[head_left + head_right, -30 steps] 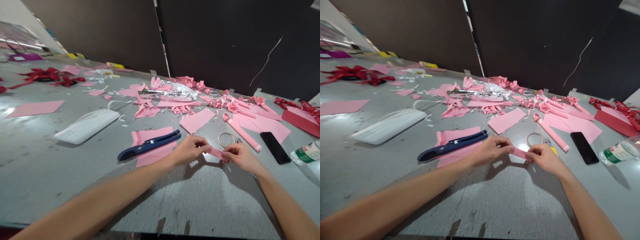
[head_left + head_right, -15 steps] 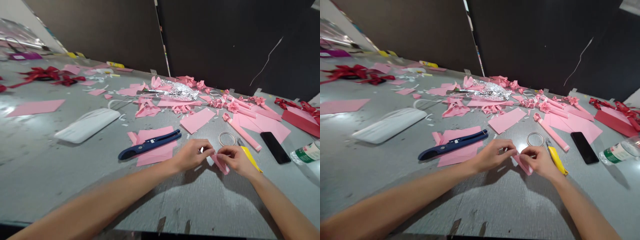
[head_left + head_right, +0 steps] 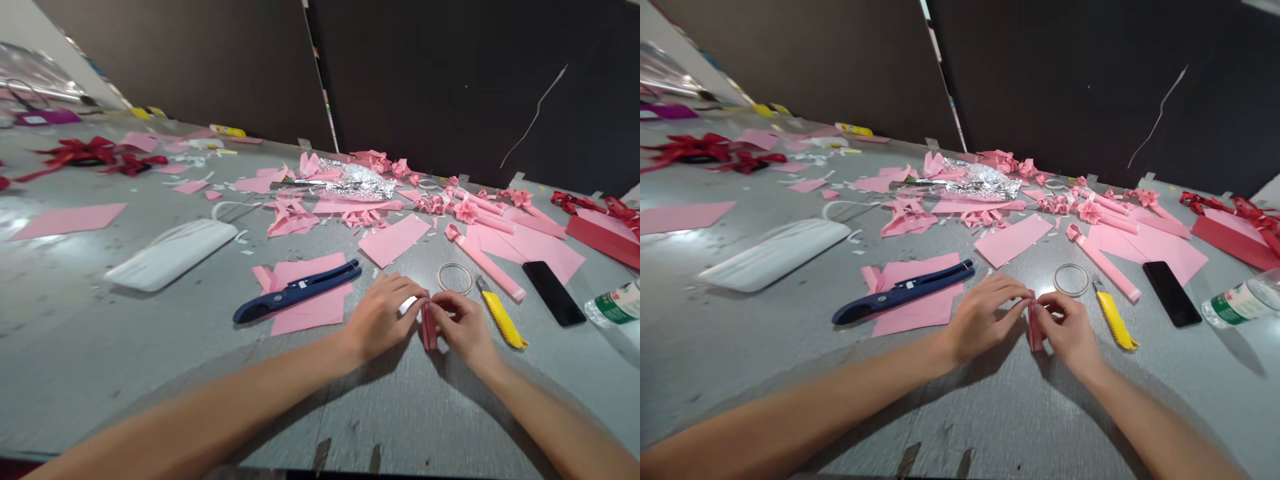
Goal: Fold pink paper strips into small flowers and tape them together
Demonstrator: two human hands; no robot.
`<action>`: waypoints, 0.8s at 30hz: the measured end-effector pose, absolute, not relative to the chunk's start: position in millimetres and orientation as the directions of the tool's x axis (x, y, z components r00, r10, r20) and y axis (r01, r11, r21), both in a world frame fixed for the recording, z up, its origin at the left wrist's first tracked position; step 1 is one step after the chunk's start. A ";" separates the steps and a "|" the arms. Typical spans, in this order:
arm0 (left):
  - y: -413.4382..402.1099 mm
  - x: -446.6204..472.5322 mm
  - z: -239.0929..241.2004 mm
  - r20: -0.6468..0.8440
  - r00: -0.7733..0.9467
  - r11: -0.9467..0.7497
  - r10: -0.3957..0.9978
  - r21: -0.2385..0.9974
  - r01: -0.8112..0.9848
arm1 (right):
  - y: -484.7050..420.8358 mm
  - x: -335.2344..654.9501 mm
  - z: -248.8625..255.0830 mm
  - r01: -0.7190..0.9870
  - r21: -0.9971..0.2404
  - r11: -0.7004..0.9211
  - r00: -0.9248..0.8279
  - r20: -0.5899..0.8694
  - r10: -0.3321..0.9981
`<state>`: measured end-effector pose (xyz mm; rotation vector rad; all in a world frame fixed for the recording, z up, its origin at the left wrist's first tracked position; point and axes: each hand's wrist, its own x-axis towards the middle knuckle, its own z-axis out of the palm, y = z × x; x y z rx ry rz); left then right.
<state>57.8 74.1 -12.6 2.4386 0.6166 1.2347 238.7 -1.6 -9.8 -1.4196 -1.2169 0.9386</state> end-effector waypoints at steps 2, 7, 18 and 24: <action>73.1 57.7 -12.2 0.639 0.537 -0.822 0.551 0.525 0.220 | -3.4 236.5 -9.6 0.185 -0.983 -0.003 0.166 0.028 0.986; 70.2 56.1 -10.0 0.553 0.542 -0.747 0.633 0.621 0.238 | -6.4 234.8 -6.8 0.297 -0.953 0.061 0.150 0.110 0.983; 67.6 56.7 -5.5 0.479 0.533 -0.642 0.697 0.748 0.167 | -7.9 234.5 -4.4 0.337 -0.931 0.144 0.125 0.196 0.973; 69.8 56.8 -4.6 0.459 0.530 -0.607 0.713 0.782 0.140 | -7.7 235.8 -5.8 0.346 -0.929 0.128 0.133 0.184 0.974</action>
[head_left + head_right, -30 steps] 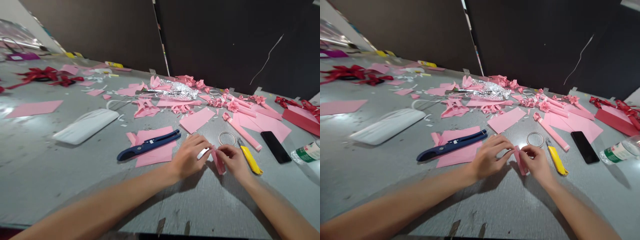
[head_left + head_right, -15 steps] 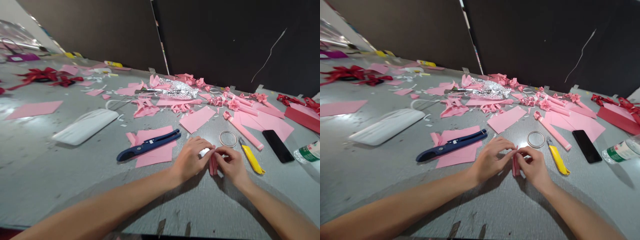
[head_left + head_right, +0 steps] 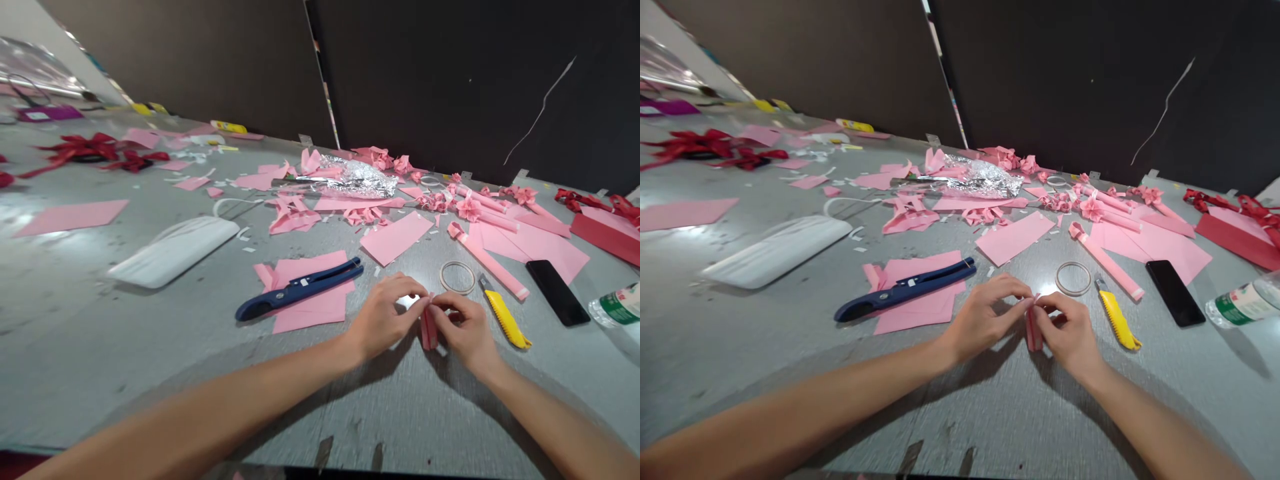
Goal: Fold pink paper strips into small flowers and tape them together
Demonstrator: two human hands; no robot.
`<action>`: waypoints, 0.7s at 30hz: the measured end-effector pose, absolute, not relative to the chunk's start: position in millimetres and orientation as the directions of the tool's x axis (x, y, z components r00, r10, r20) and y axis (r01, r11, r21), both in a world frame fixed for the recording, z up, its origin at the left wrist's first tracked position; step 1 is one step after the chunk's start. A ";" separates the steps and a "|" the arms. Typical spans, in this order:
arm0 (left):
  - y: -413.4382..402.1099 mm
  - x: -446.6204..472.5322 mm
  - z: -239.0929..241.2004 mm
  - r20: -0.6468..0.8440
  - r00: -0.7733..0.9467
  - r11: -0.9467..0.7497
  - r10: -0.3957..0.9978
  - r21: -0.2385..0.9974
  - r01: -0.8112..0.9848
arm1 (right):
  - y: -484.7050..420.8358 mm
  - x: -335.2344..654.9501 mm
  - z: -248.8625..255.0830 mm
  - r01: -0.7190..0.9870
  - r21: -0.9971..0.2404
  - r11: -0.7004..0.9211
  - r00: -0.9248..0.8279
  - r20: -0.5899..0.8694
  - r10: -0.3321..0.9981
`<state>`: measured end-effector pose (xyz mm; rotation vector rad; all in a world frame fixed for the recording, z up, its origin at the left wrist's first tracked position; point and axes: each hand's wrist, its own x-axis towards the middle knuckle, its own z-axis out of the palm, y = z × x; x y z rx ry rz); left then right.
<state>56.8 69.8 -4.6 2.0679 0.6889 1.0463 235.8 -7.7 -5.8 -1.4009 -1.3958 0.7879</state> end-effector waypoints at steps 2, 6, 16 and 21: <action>70.2 56.6 -4.5 0.451 0.537 -0.607 0.713 0.780 0.151 | -7.6 236.6 -5.7 0.355 -0.927 0.123 0.126 0.178 0.976; 70.5 55.9 -5.1 0.478 0.549 -0.651 0.686 0.740 0.169 | -7.7 237.4 -5.4 0.363 -0.922 0.135 0.110 0.186 0.976; 70.5 56.2 -5.5 0.498 0.567 -0.686 0.657 0.706 0.175 | -7.6 237.7 -5.3 0.358 -0.924 0.132 0.102 0.179 0.979; 70.1 56.2 -3.5 0.469 0.567 -0.651 0.677 0.742 0.163 | -8.2 238.1 -7.0 0.372 -0.919 0.128 0.111 0.181 0.977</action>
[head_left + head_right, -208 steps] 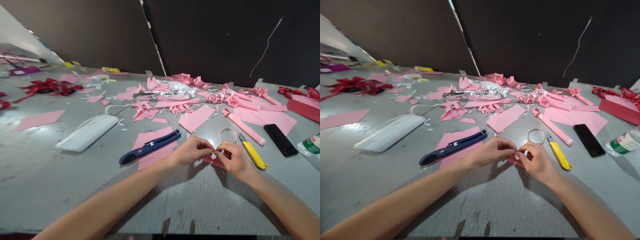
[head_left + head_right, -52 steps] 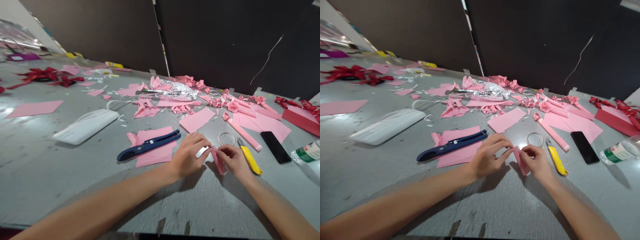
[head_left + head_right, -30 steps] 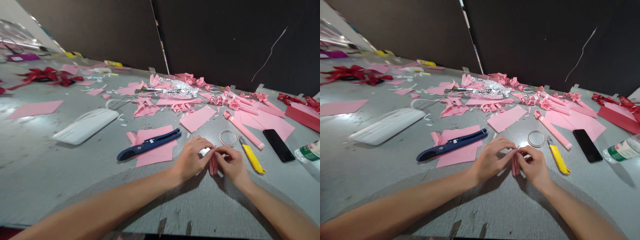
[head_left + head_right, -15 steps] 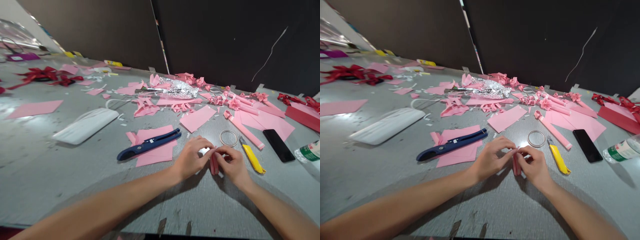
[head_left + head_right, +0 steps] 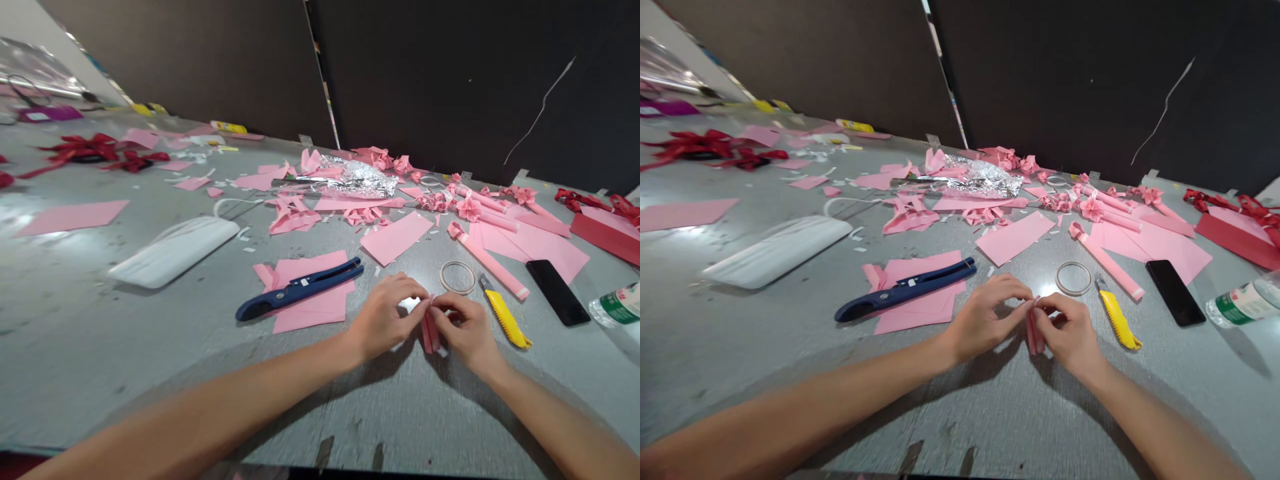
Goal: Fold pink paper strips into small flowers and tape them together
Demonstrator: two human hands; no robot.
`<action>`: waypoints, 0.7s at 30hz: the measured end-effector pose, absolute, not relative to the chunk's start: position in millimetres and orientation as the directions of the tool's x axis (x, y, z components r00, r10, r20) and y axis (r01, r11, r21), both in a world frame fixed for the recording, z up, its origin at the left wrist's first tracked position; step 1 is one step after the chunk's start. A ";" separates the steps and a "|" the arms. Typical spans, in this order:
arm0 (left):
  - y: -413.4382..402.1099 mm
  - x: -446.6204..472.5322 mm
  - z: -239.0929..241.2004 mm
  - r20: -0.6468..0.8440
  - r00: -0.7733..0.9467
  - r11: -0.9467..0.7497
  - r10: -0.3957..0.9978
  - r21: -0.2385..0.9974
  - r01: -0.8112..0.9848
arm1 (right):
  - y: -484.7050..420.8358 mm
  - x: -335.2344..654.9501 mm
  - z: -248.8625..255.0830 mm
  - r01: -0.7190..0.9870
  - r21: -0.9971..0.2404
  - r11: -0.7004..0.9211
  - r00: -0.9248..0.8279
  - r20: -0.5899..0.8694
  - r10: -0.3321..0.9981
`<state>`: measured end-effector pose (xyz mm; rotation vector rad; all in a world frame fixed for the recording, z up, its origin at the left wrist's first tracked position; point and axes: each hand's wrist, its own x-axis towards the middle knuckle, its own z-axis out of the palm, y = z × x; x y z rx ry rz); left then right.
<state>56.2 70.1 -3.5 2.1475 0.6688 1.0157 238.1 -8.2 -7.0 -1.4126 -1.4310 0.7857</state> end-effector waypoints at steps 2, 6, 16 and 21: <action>70.0 56.0 -2.7 0.452 0.569 -0.633 0.687 0.757 0.162 | -8.5 238.5 -8.2 0.371 -0.920 0.122 0.110 0.175 0.978; 70.5 56.5 -2.5 0.439 0.564 -0.609 0.700 0.779 0.149 | -8.5 239.4 -9.9 0.371 -0.921 0.122 0.115 0.176 0.978; 73.5 54.3 -9.4 0.590 0.575 -0.802 0.567 0.555 0.222 | -9.0 238.8 -6.7 0.429 -0.889 0.160 0.104 0.225 0.969; 74.3 54.1 -9.9 0.634 0.584 -0.857 0.508 0.440 0.268 | -10.2 238.2 -6.5 0.503 -0.836 0.221 0.065 0.292 0.954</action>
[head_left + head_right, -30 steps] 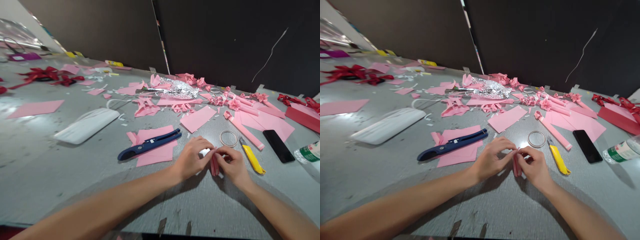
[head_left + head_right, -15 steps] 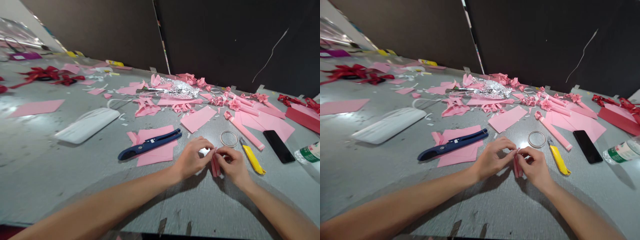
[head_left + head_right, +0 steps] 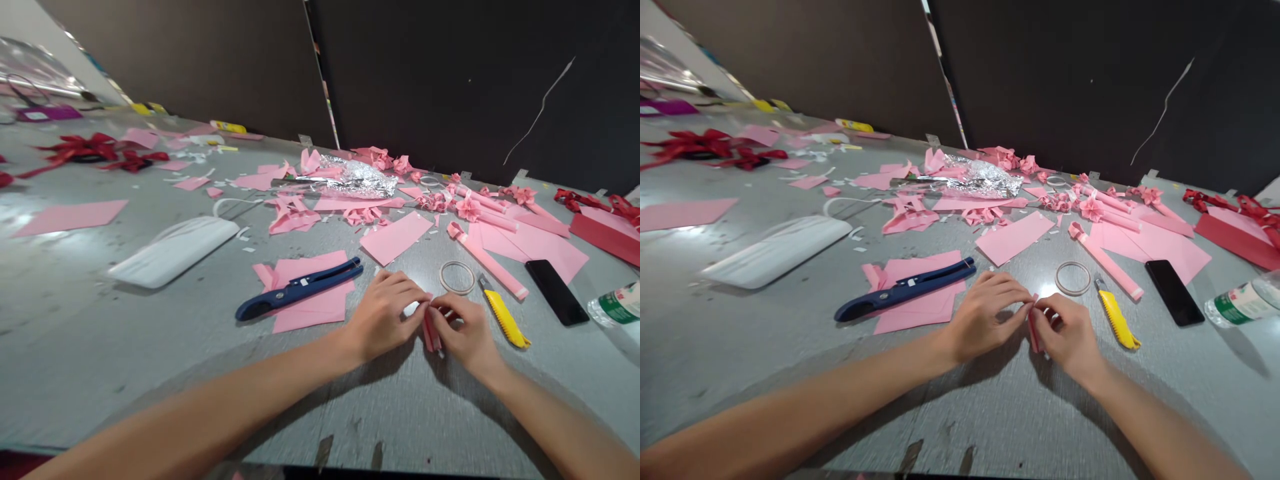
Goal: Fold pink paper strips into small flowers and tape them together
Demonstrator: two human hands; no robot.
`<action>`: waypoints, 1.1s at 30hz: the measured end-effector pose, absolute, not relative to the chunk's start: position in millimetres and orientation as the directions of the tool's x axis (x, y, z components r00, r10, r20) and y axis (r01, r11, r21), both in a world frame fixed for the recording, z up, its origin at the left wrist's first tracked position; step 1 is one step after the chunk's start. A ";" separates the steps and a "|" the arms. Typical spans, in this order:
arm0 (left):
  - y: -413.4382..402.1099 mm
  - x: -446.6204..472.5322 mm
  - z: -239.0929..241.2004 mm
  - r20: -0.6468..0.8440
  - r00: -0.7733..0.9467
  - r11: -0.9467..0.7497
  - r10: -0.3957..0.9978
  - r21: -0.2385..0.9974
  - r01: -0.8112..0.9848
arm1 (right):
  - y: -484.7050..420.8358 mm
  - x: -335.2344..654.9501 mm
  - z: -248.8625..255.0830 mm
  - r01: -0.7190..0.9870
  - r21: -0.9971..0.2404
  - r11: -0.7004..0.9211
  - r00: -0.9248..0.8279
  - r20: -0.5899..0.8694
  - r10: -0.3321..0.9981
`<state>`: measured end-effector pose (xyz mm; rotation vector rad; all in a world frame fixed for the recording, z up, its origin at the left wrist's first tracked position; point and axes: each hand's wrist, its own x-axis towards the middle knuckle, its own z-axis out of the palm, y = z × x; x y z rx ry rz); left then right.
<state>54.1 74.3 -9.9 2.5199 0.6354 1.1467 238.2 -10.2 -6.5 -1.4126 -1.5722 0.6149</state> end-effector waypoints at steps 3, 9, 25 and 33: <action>74.9 54.7 -8.6 0.651 0.576 -0.866 0.495 0.427 0.261 | -10.9 238.2 -6.6 0.528 -0.815 0.240 0.048 0.310 0.949; 74.7 55.2 -8.1 0.670 0.561 -0.869 0.487 0.436 0.233 | -11.2 239.5 -6.7 0.531 -0.813 0.241 0.055 0.317 0.947; 74.4 56.8 -11.8 0.667 0.549 -0.860 0.504 0.450 0.242 | -11.0 238.7 -9.1 0.496 -0.839 0.224 0.060 0.290 0.955; 75.5 56.0 -8.4 0.639 0.554 -0.834 0.534 0.506 0.220 | -10.2 238.4 -6.0 0.388 -0.913 0.125 0.088 0.172 0.981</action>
